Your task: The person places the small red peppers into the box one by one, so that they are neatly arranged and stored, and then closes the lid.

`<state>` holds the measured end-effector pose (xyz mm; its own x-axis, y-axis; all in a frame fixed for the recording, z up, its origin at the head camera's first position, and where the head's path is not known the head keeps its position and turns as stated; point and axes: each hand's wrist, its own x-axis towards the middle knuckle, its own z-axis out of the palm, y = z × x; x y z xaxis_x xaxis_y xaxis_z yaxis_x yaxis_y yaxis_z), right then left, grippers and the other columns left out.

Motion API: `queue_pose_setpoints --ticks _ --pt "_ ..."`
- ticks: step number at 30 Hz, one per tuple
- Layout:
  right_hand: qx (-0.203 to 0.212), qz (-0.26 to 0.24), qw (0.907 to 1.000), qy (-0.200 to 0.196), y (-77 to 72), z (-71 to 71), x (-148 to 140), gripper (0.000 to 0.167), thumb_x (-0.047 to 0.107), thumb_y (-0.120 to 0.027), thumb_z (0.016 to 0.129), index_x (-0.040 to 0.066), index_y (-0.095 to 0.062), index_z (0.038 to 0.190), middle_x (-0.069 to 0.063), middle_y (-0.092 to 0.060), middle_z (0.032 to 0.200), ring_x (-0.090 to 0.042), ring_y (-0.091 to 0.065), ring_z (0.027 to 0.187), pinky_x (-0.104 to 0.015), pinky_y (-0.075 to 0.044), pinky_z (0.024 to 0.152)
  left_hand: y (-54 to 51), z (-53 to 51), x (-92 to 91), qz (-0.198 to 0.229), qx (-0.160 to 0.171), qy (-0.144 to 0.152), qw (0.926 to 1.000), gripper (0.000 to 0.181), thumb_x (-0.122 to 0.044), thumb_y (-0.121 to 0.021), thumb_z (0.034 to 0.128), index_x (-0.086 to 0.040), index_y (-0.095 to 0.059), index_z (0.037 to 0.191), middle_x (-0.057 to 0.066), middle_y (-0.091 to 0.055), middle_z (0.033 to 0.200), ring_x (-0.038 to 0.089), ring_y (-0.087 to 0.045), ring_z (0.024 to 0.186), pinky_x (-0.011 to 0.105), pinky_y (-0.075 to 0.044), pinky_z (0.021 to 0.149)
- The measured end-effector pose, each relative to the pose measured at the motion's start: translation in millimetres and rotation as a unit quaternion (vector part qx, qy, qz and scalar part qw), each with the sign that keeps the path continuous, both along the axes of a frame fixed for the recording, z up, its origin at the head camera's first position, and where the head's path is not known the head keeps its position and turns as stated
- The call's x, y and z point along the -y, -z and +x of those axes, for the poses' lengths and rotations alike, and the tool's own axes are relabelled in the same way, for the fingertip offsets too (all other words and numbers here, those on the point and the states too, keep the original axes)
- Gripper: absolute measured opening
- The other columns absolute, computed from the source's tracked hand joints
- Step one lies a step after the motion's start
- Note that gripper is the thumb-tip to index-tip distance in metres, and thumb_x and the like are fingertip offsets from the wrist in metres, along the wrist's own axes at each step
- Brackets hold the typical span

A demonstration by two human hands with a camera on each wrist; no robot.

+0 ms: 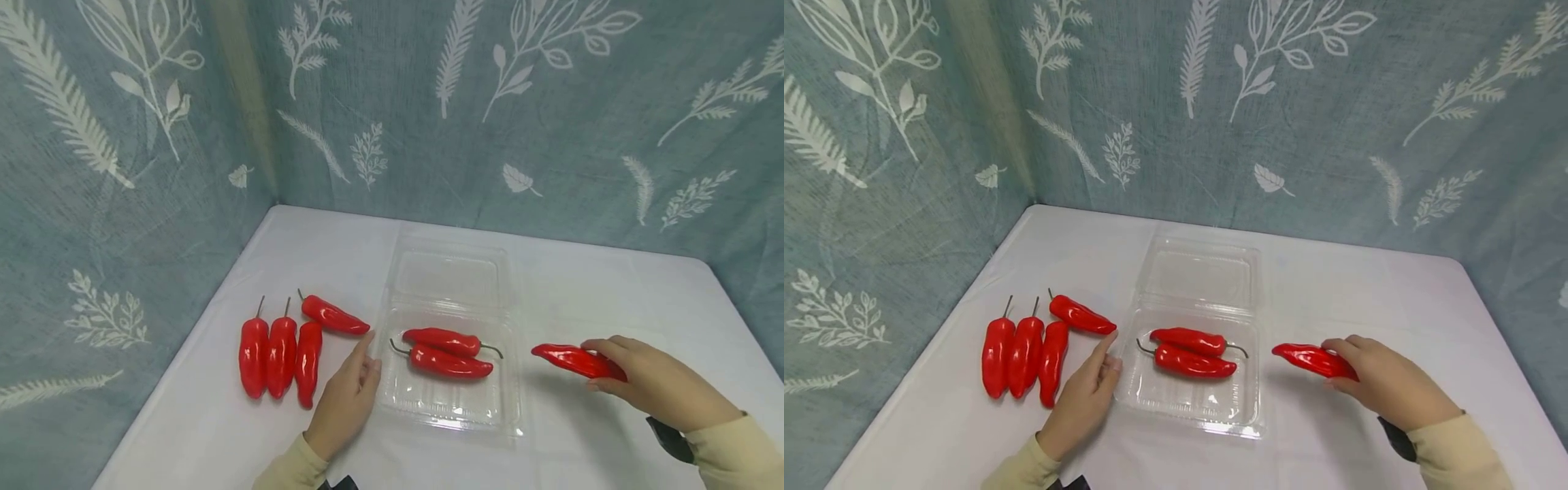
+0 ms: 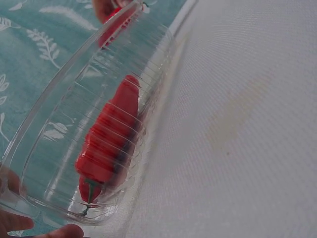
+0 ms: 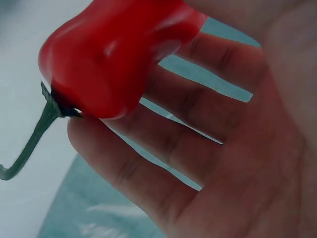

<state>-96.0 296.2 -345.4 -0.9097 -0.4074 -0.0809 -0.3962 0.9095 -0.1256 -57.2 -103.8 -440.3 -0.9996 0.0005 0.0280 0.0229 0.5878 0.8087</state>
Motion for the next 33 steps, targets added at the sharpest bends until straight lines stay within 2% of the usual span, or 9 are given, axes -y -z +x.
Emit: queue_pose_setpoints --ticks 7,12,16,19,23,28,33 --pt "-0.012 -0.012 0.9990 -0.042 -23.0 -1.1 46 0.051 0.033 -0.082 0.072 0.014 -0.065 0.115 0.004 -0.063 0.092 -0.009 -0.057 0.077 -0.031 -0.053 0.066 -1.0 -1.0 0.1 0.007 0.005 -0.001 1.0000 0.057 -0.025 -0.056 0.0963 -0.014 -0.034 0.148 0.000 -0.055 0.096 0.010 -0.051 0.074 0.022 -0.049 0.065" --pt "-0.026 -0.027 0.9940 -0.102 -27.2 -3.4 79 0.047 0.033 -0.081 0.074 0.015 -0.065 0.115 0.007 -0.063 0.091 -0.005 -0.056 0.077 -0.028 -0.053 0.068 0.0 -0.4 -0.3 0.009 0.005 -0.002 0.9999 0.057 -0.024 -0.056 0.0965 -0.014 -0.034 0.148 -0.001 -0.054 0.094 0.010 -0.050 0.073 0.022 -0.048 0.063" --pt "-0.042 -0.040 0.9864 -0.154 -25.4 -4.2 104 0.043 0.031 -0.081 0.075 0.012 -0.066 0.111 0.008 -0.062 0.088 -0.004 -0.056 0.077 -0.026 -0.053 0.070 0.9 -0.2 -0.7 0.013 0.002 -0.001 0.9999 0.057 -0.024 -0.056 0.0965 -0.014 -0.034 0.148 -0.002 -0.054 0.093 0.011 -0.050 0.071 0.022 -0.047 0.062" --pt "-0.037 -0.034 0.9827 -0.178 -21.5 -4.5 121 0.042 0.028 -0.081 0.075 0.010 -0.067 0.110 0.005 -0.063 0.088 -0.007 -0.058 0.077 -0.028 -0.055 0.072 1.0 -0.2 -1.1 0.011 0.001 0.001 0.9999 0.057 -0.024 -0.056 0.0965 -0.015 -0.034 0.148 -0.001 -0.054 0.093 0.010 -0.050 0.072 0.022 -0.047 0.063" --pt "0.001 -0.021 0.9810 -0.193 -12.4 -5.0 140 0.040 0.025 -0.082 0.074 0.010 -0.066 0.107 0.003 -0.064 0.088 -0.010 -0.059 0.078 -0.030 -0.055 0.074 0.1 -0.1 -1.9 0.009 0.001 0.001 1.0000 0.057 -0.025 -0.056 0.0965 -0.015 -0.034 0.148 -0.001 -0.054 0.093 0.010 -0.050 0.072 0.022 -0.047 0.062" --pt "0.049 -0.023 0.9784 -0.200 -0.3 -6.2 154 0.031 0.022 -0.083 0.074 0.013 -0.063 0.096 0.004 -0.062 0.082 -0.009 -0.056 0.074 -0.028 -0.054 0.072 -0.8 0.8 -3.0 0.009 0.002 0.001 1.0000 0.058 -0.025 -0.057 0.0958 -0.015 -0.034 0.148 -0.001 -0.054 0.093 0.009 -0.051 0.069 0.021 -0.048 0.060" --pt "0.063 -0.013 0.9760 -0.208 7.5 -6.7 159 0.028 0.023 -0.082 0.074 0.014 -0.060 0.088 0.005 -0.058 0.076 -0.008 -0.053 0.069 -0.025 -0.051 0.069 -1.8 2.1 -3.6 0.006 0.003 -0.003 1.0000 0.059 -0.025 -0.057 0.0959 -0.014 -0.033 0.149 -0.001 -0.055 0.094 0.009 -0.052 0.071 0.021 -0.049 0.063"
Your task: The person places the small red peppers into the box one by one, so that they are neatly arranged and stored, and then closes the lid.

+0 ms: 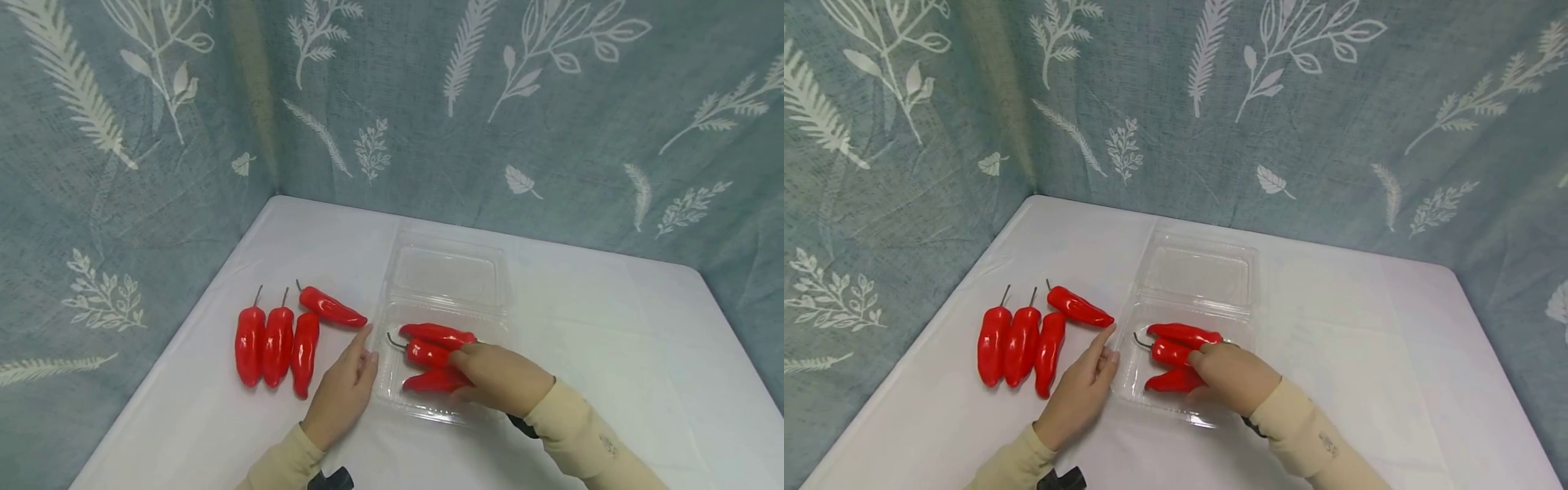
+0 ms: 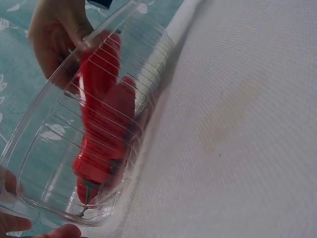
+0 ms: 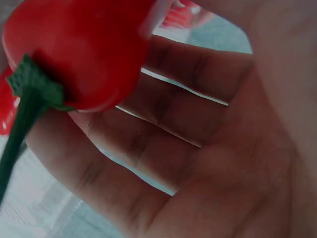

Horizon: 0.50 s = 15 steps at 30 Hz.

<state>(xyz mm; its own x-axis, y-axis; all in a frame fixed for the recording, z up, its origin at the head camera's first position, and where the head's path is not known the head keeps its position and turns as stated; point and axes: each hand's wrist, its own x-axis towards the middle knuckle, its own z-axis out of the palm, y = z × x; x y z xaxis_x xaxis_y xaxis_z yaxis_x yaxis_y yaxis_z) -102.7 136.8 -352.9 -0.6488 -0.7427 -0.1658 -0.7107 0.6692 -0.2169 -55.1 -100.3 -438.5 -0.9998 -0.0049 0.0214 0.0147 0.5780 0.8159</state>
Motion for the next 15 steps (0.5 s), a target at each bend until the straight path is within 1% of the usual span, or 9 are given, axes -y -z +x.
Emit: queue_pose_setpoints --ticks 5,9,12,15 --pt "-0.021 0.015 0.9997 -0.002 5.1 -0.1 7 0.028 0.023 -0.082 0.074 0.013 -0.060 0.088 0.002 -0.061 0.079 -0.011 -0.057 0.069 -0.027 -0.053 0.069 -1.1 -1.7 0.6 -0.005 -0.005 -0.001 1.0000 0.058 -0.024 -0.056 0.0961 -0.013 -0.033 0.148 -0.001 -0.055 0.094 0.009 -0.051 0.073 0.023 -0.049 0.066" --pt "-0.038 0.025 0.9988 -0.015 8.2 0.9 13 0.029 0.020 -0.082 0.074 0.012 -0.058 0.089 0.000 -0.061 0.078 -0.014 -0.060 0.068 -0.027 -0.054 0.068 -1.4 -1.6 0.3 -0.007 -0.004 -0.005 1.0000 0.057 -0.023 -0.056 0.0963 -0.013 -0.034 0.148 -0.001 -0.055 0.093 0.010 -0.050 0.073 0.023 -0.048 0.066" --pt "-0.062 0.034 0.9969 -0.034 11.8 2.5 16 0.030 0.022 -0.082 0.074 0.012 -0.056 0.087 0.000 -0.061 0.075 -0.013 -0.060 0.067 -0.026 -0.054 0.064 -1.8 -1.4 -0.6 -0.005 0.000 -0.006 1.0000 0.056 -0.022 -0.056 0.0963 -0.013 -0.034 0.148 -0.001 -0.054 0.092 0.011 -0.050 0.072 0.023 -0.048 0.064" --pt "-0.096 0.037 0.9935 -0.048 16.0 4.4 17 0.032 0.024 -0.082 0.073 0.013 -0.054 0.084 0.001 -0.060 0.071 -0.013 -0.059 0.065 -0.025 -0.052 0.060 -2.4 -1.4 -1.6 -0.003 0.004 -0.003 1.0000 0.057 -0.022 -0.056 0.0961 -0.012 -0.034 0.148 0.000 -0.054 0.091 0.011 -0.049 0.071 0.022 -0.047 0.062"
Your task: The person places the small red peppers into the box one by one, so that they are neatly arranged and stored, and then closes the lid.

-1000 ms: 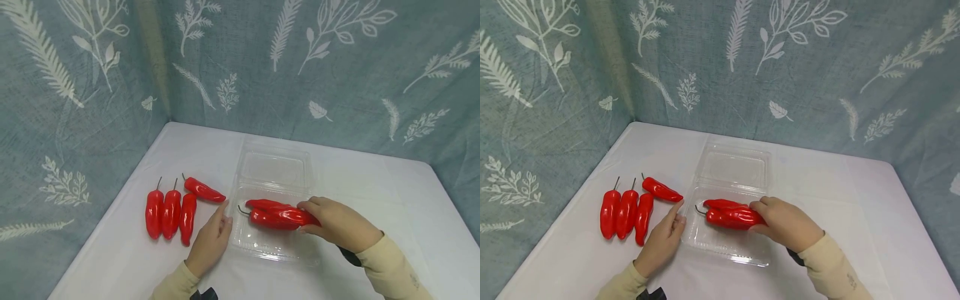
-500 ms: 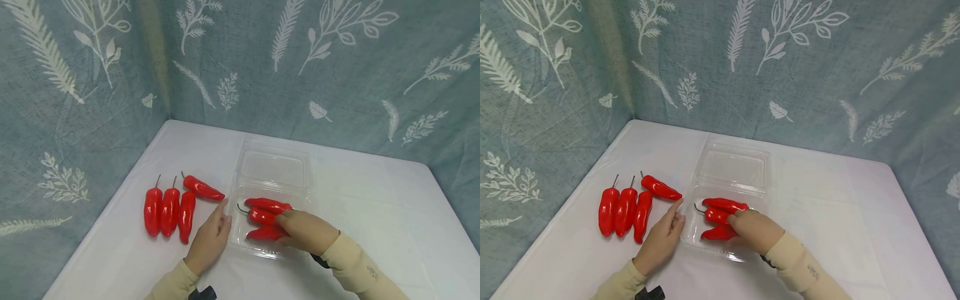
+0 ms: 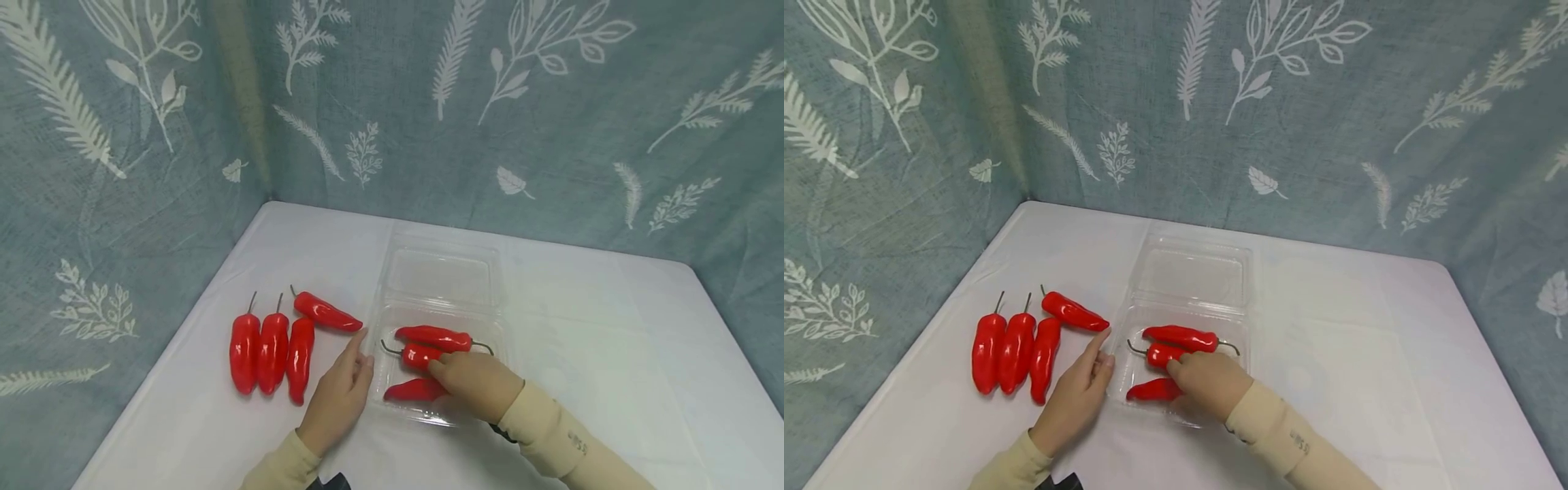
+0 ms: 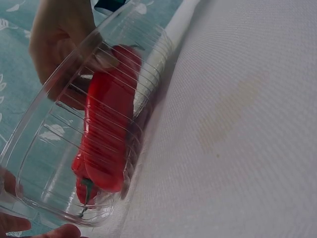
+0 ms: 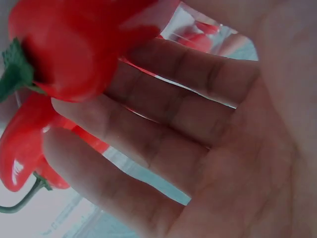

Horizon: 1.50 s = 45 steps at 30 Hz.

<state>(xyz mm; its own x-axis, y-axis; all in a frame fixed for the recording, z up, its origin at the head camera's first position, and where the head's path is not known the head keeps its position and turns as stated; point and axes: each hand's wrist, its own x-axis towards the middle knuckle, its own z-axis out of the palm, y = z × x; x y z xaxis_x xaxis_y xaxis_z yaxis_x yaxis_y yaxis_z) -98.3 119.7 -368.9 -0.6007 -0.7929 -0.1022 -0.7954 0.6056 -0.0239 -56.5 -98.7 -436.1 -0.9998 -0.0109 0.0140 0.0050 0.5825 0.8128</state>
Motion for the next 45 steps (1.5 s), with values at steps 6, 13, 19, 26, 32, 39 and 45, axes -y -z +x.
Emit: queue_pose_setpoints --ticks 6,13,19,26,32,39,45 --pt "-0.010 0.007 0.9999 -0.004 5.4 1.7 2 0.031 0.027 -0.082 0.072 0.014 -0.056 0.083 0.002 -0.060 0.070 -0.012 -0.058 0.064 -0.025 -0.051 0.060 -0.7 3.4 2.4 0.002 0.005 -0.004 1.0000 0.057 -0.023 -0.056 0.0961 -0.013 -0.034 0.148 0.000 -0.053 0.091 0.011 -0.049 0.070 0.021 -0.047 0.061" --pt "0.048 -0.059 0.9937 0.082 -5.3 -1.6 -14 0.033 0.035 -0.077 0.079 0.014 -0.064 0.102 0.004 -0.066 0.085 -0.009 -0.060 0.073 -0.028 -0.054 0.068 -1.2 9.0 8.1 -0.009 0.013 -0.017 0.9997 0.057 -0.024 -0.056 0.0963 -0.015 -0.033 0.148 0.000 -0.055 0.095 0.010 -0.051 0.074 0.022 -0.049 0.066" --pt "0.008 -0.198 0.9421 0.271 -8.5 -9.2 -50 0.038 0.031 -0.067 0.090 0.003 -0.060 0.113 -0.007 -0.065 0.089 -0.018 -0.061 0.074 -0.031 -0.052 0.061 -2.4 12.6 12.2 -0.010 0.011 -0.022 0.9996 0.057 -0.024 -0.055 0.0969 -0.014 -0.033 0.148 0.001 -0.056 0.097 0.010 -0.052 0.076 0.023 -0.049 0.066" --pt "0.114 -0.218 0.8883 0.388 23.4 -16.0 -71 0.048 0.037 -0.049 0.099 -0.006 -0.053 0.120 -0.015 -0.064 0.092 -0.021 -0.059 0.073 -0.036 -0.050 0.063 -5.8 14.4 15.2 -0.018 0.017 -0.030 0.9992 0.057 -0.025 -0.054 0.0973 -0.014 -0.032 0.149 0.001 -0.057 0.098 0.010 -0.053 0.078 0.025 -0.050 0.069" --pt "0.156 -0.216 0.8691 0.417 38.3 -14.4 -73 0.057 0.044 -0.029 0.103 -0.005 -0.050 0.125 -0.022 -0.065 0.106 -0.033 -0.064 0.093 -0.047 -0.051 0.079 -3.8 12.4 7.4 -0.037 0.019 -0.027 0.9988 0.060 -0.027 -0.056 0.0962 -0.012 -0.032 0.149 -0.001 -0.057 0.094 0.008 -0.051 0.071 0.025 -0.051 0.069" --pt "0.172 -0.214 0.8538 0.442 38.1 -4.8 -85 0.059 0.045 -0.018 0.103 0.000 -0.047 0.127 -0.017 -0.062 0.101 -0.034 -0.060 0.097 -0.050 -0.048 0.084 -5.1 1.8 -12.6 -0.051 -0.013 0.020 0.9984 0.057 -0.028 -0.052 0.0977 -0.007 -0.034 0.147 -0.001 -0.056 0.093 0.009 -0.053 0.074 0.029 -0.052 0.069" --pt "0.162 -0.214 0.8493 0.455 39.6 -2.1 -91 0.058 0.046 -0.018 0.103 0.002 -0.049 0.124 -0.008 -0.059 0.083 -0.025 -0.055 0.080 -0.041 -0.047 0.071 -22.9 -3.2 0.4 -0.056 -0.037 -0.018 0.9975 0.062 -0.033 -0.060 0.0933 -0.014 -0.035 0.147 0.003 -0.056 0.118 0.015 -0.059 0.097 0.036 -0.056 0.081"
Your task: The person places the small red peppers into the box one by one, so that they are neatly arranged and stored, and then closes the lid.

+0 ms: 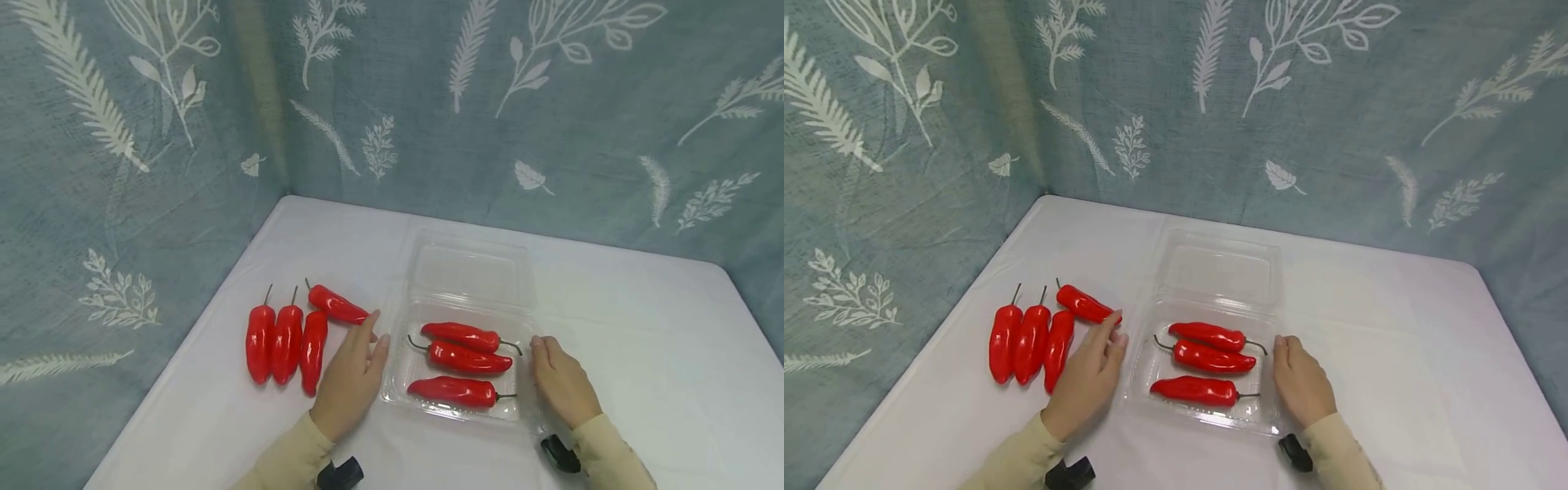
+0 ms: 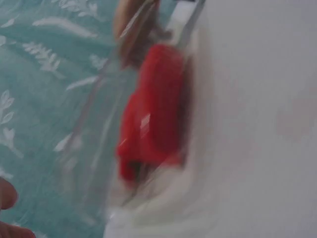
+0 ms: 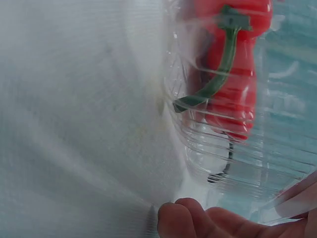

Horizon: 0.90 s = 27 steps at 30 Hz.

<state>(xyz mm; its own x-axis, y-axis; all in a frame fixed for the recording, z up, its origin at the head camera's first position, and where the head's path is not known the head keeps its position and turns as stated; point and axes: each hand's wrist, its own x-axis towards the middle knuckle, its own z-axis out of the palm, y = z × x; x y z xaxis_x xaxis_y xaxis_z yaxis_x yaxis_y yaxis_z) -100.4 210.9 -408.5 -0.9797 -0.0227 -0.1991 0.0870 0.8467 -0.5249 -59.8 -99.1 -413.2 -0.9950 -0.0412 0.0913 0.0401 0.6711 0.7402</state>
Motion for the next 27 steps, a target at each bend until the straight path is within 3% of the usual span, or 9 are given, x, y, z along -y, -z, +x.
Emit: queue_pose_setpoints --ticks 5,9,12,16,22,27 --pt "-0.021 0.001 0.9998 0.006 -0.7 -0.1 -4 0.057 0.045 -0.018 0.103 0.002 -0.051 0.121 -0.013 -0.062 0.090 -0.028 -0.057 0.082 -0.046 -0.048 0.074 -19.2 -9.6 38.6 -0.042 -0.038 -0.066 0.9962 0.062 -0.029 -0.066 0.0893 -0.012 -0.040 0.143 0.009 -0.056 0.113 0.020 -0.055 0.091 0.036 -0.055 0.074" --pt "-0.023 0.002 0.9997 0.007 -0.3 0.0 -6 0.058 0.045 -0.018 0.103 0.001 -0.050 0.123 -0.019 -0.063 0.101 -0.034 -0.061 0.091 -0.052 -0.049 0.081 -23.6 -14.2 71.1 -0.092 -0.042 -0.114 0.9884 0.057 -0.022 -0.063 0.0901 -0.003 -0.042 0.140 0.017 -0.053 0.107 0.029 -0.054 0.090 0.045 -0.055 0.071" --pt "-0.019 0.004 0.9998 0.006 0.7 -0.9 -6 0.058 0.045 -0.018 0.103 0.001 -0.051 0.121 -0.018 -0.063 0.098 -0.034 -0.061 0.090 -0.051 -0.049 0.080 -20.6 -13.9 91.5 -0.122 -0.017 -0.141 0.9822 0.060 -0.020 -0.064 0.0883 0.003 -0.041 0.138 0.024 -0.051 0.108 0.037 -0.053 0.092 0.050 -0.056 0.070" --pt "-0.014 0.005 0.9999 0.007 2.7 -3.2 -4 0.055 0.046 -0.019 0.102 0.004 -0.052 0.111 -0.010 -0.058 0.082 -0.026 -0.056 0.076 -0.041 -0.048 0.068 -13.2 -10.2 111.1 -0.150 0.034 -0.161 0.9749 0.065 -0.021 -0.067 0.0858 0.008 -0.038 0.137 0.030 -0.046 0.113 0.046 -0.051 0.096 0.055 -0.055 0.072" --pt "-0.009 -0.002 0.9999 0.012 5.9 -3.3 0 0.054 0.047 -0.020 0.102 0.005 -0.052 0.108 -0.005 -0.056 0.076 -0.020 -0.052 0.069 -0.033 -0.043 0.061 -6.2 -7.1 129.2 -0.138 0.069 -0.194 0.9688 0.073 -0.019 -0.068 0.0840 0.009 -0.031 0.140 0.035 -0.039 0.120 0.052 -0.045 0.105 0.062 -0.051 0.079" --pt "-0.011 -0.003 0.9998 0.017 6.6 -3.7 1 0.051 0.046 -0.020 0.103 0.007 -0.053 0.103 -0.004 -0.054 0.074 -0.019 -0.051 0.066 -0.032 -0.042 0.059 -2.2 -9.0 137.3 -0.145 0.114 -0.200 0.9624 0.071 -0.019 -0.066 0.0849 0.012 -0.030 0.139 0.037 -0.037 0.121 0.053 -0.045 0.105 0.062 -0.049 0.081"
